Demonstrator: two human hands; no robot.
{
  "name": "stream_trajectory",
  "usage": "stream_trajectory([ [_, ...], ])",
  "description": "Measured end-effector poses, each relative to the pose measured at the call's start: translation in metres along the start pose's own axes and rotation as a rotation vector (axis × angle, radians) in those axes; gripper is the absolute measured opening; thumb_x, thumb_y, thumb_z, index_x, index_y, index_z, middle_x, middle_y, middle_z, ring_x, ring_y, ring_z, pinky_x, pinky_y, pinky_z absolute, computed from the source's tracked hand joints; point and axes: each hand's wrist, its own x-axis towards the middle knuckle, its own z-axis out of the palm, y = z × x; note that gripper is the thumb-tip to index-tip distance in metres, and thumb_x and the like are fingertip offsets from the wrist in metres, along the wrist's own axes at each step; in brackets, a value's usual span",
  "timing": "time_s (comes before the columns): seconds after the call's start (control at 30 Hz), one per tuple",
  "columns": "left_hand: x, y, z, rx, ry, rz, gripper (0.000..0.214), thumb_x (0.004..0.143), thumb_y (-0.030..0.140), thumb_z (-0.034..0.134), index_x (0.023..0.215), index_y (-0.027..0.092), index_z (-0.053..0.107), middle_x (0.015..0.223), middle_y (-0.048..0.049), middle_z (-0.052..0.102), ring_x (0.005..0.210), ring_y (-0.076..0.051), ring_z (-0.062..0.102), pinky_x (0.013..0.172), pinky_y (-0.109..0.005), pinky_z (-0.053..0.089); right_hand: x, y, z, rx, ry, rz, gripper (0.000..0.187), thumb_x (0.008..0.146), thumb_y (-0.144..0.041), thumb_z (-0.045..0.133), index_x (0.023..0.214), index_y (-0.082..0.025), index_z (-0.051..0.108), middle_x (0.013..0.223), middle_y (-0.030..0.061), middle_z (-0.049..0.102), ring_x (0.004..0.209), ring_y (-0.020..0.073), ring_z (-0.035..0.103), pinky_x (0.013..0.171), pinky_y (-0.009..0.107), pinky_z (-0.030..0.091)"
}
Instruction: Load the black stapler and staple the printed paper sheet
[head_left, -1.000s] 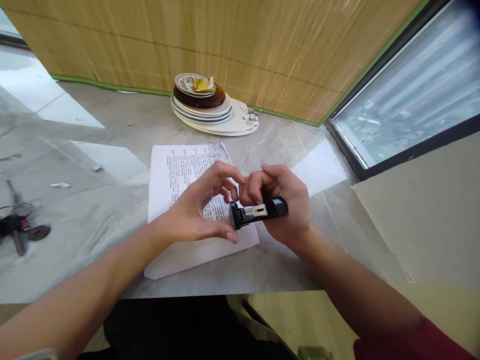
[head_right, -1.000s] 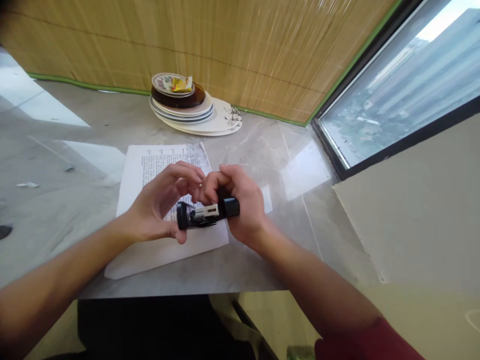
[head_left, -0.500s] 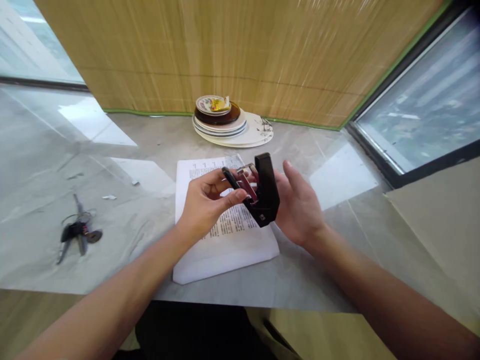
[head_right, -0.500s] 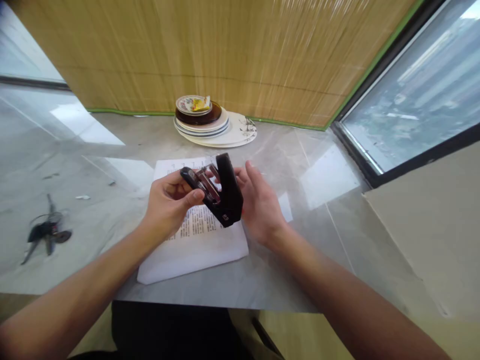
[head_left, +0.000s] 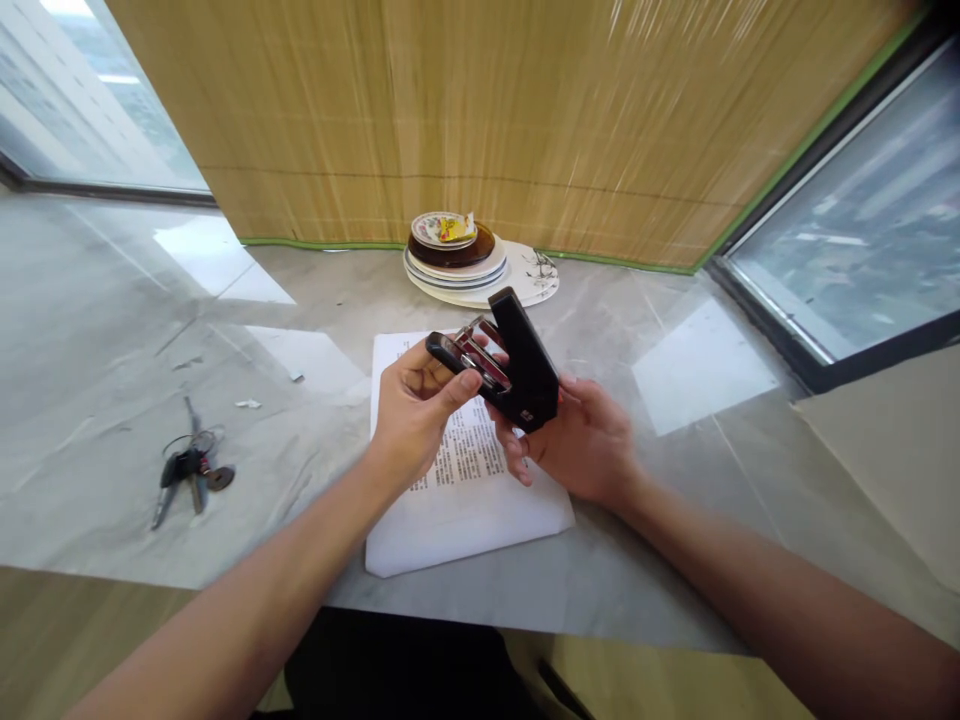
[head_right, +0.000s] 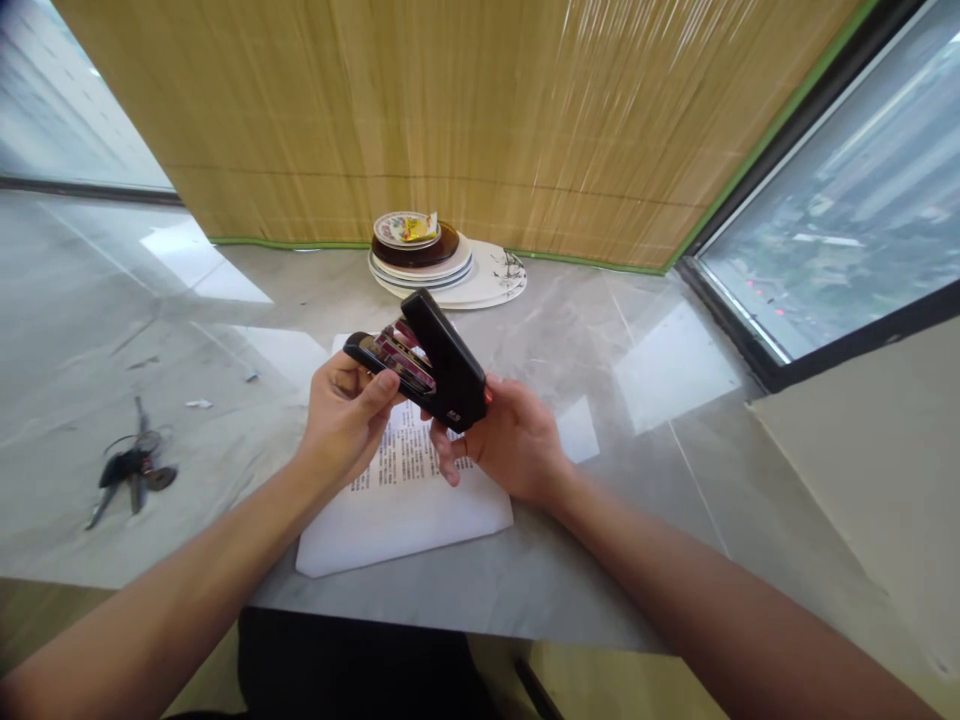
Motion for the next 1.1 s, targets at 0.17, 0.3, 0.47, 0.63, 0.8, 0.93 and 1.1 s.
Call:
stream_trajectory([
  [0.17,0.0,0.0,-0.002,-0.056,-0.016,0.027,0.022,0.094,0.036,0.075,0.113,0.025,0.07,0.109,-0.005,0.077,0.102,-0.023,0.075,0.087,-0.041,0.064,0.001,0.005,-0.006,0.016,-0.137,-0.004,0.038,0.096,-0.049,0.048,0.124,-0.027,0.062,0.114,0.0081,0.068,0.077,0.021,0.062,0.064,0.039,0.058],
  [0.3,0.0,-0.001,-0.002,-0.084,-0.042,0.029,0.028,0.091,0.032,0.079,0.117,0.023,0.072,0.107,-0.0055,0.076,0.093,-0.019,0.074,0.078,-0.033,0.062,0.005,0.019,-0.008,-0.133,0.012,-0.243,0.042,0.092,-0.047,0.066,0.13,-0.028,0.062,0.119,0.0071,0.066,0.095,0.022,0.063,0.077,0.036,0.06],
  [0.47,0.003,0.001,-0.001,-0.132,-0.01,0.019,0.019,0.093,0.035,0.078,0.102,0.019,0.075,0.092,-0.0047,0.075,0.08,-0.016,0.072,0.068,-0.026,0.058,0.006,0.021,-0.011,-0.136,-0.077,-0.193,0.039,0.101,-0.053,0.057,0.132,-0.029,0.059,0.108,0.0064,0.064,0.088,0.0218,0.066,0.071,0.038,0.061],
  [0.63,0.005,0.004,0.0,-0.184,0.052,0.032,0.021,0.096,0.039,0.075,0.092,0.018,0.073,0.082,-0.0032,0.074,0.08,-0.016,0.073,0.068,-0.025,0.058,0.007,0.012,-0.008,-0.103,-0.148,-0.149,0.032,0.103,-0.044,0.05,0.126,-0.025,0.062,0.1,0.0069,0.064,0.086,0.021,0.066,0.065,0.032,0.057],
  [0.8,0.004,0.004,0.001,-0.208,0.06,0.006,0.023,0.094,0.041,0.077,0.096,0.018,0.073,0.091,-0.0064,0.076,0.084,-0.018,0.075,0.068,-0.026,0.059,0.009,0.014,-0.007,-0.16,-0.15,-0.172,0.033,0.101,-0.042,0.051,0.124,-0.022,0.063,0.093,0.0072,0.065,0.08,0.021,0.064,0.06,0.031,0.052],
  [0.93,0.003,0.004,0.0,-0.225,0.035,-0.002,0.027,0.095,0.041,0.076,0.109,0.019,0.074,0.106,-0.0092,0.077,0.092,-0.02,0.076,0.076,-0.031,0.062,0.01,0.015,-0.011,-0.198,-0.124,-0.189,0.03,0.1,-0.039,0.055,0.124,-0.022,0.064,0.096,0.0075,0.067,0.077,0.0191,0.065,0.06,0.03,0.051],
  [1.1,0.002,0.001,-0.001,-0.249,0.015,0.027,0.021,0.096,0.036,0.074,0.111,0.02,0.074,0.111,-0.0089,0.077,0.103,-0.021,0.075,0.088,-0.035,0.062,0.012,0.016,-0.013,-0.254,-0.128,-0.251,0.027,0.101,-0.041,0.052,0.116,-0.023,0.064,0.095,0.0062,0.065,0.076,0.0202,0.063,0.064,0.036,0.055],
])
